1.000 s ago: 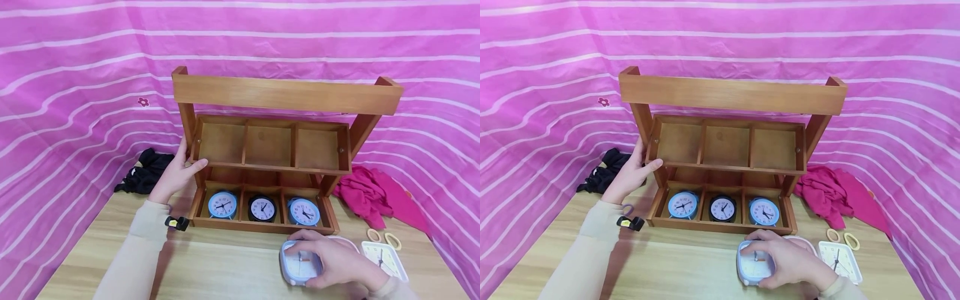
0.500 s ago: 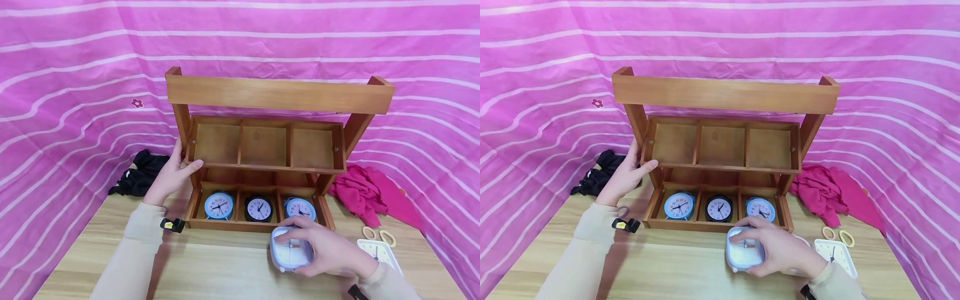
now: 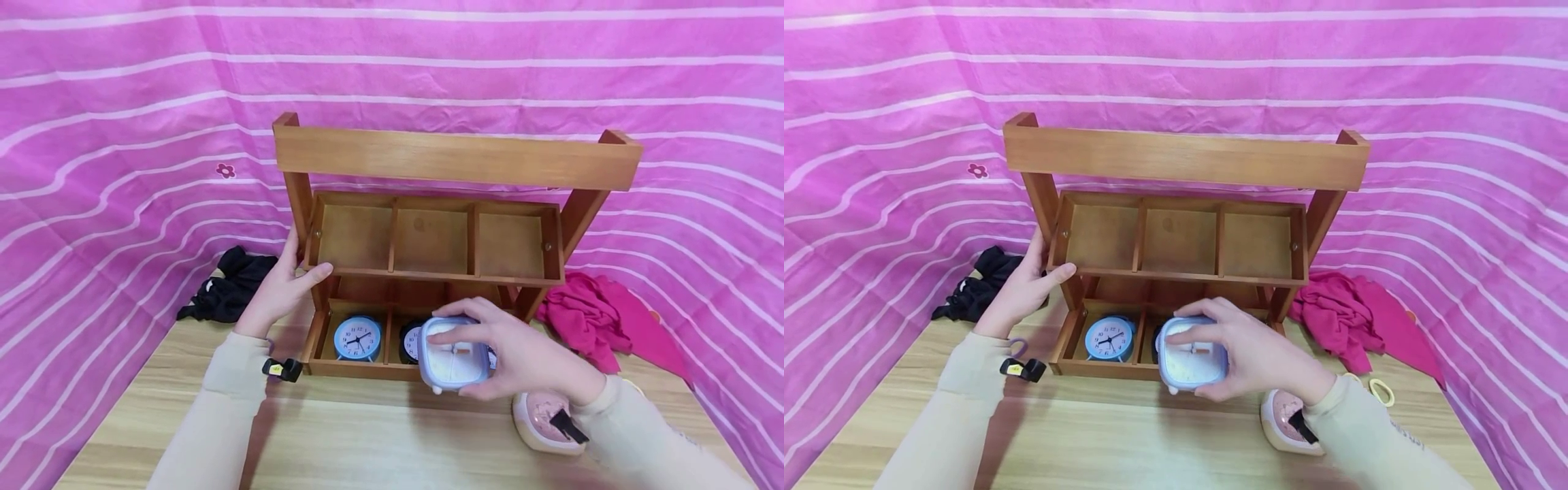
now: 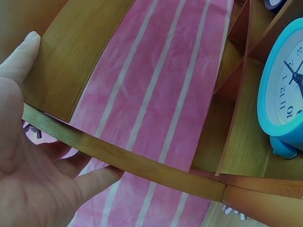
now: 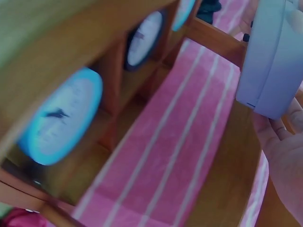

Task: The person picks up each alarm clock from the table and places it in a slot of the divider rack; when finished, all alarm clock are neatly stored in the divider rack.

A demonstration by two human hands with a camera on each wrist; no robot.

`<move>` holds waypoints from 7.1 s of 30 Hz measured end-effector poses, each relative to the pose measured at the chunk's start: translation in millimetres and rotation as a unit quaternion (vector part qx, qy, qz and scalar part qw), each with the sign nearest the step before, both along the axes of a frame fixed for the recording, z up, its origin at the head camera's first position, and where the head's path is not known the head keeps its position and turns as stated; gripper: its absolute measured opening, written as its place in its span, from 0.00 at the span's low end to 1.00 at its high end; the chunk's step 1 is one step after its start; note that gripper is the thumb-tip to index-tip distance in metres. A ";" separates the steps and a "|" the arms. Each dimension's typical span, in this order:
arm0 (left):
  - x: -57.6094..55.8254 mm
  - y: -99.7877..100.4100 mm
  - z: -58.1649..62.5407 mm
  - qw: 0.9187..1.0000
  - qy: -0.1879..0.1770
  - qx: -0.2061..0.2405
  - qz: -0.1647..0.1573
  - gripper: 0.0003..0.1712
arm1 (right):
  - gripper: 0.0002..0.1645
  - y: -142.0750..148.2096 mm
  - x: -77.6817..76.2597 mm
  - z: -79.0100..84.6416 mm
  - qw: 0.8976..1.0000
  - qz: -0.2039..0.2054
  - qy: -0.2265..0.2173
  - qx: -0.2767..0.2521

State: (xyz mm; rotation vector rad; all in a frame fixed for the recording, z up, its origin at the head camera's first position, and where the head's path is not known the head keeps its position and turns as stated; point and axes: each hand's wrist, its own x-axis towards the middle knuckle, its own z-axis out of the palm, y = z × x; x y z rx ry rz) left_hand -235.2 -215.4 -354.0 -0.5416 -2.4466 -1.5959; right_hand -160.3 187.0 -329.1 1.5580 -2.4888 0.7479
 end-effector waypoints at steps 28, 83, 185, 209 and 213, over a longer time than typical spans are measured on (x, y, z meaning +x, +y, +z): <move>5.5 -3.1 -2.0 1.000 -0.007 -0.020 0.008 0.57 | 0.42 -65.0 -60.5 66.1 0.996 -0.028 0.069 -0.048; 2.6 -4.5 -4.0 1.000 0.005 -0.007 -0.002 0.56 | 0.35 -146.8 -102.1 64.3 0.992 -0.093 0.060 0.061; 1.4 -0.6 -0.2 1.000 0.009 -0.028 0.005 0.56 | 0.62 85.3 52.5 -41.5 0.973 -0.204 0.099 0.029; 3.6 -2.3 -3.8 1.000 0.002 -0.025 0.008 0.55 | 0.50 -20.2 -62.5 69.6 0.982 -0.153 0.102 -0.053; 2.9 -2.4 -4.3 1.000 0.002 -0.025 0.007 0.54 | 0.49 -34.6 -74.8 72.2 0.982 -0.152 0.098 -0.047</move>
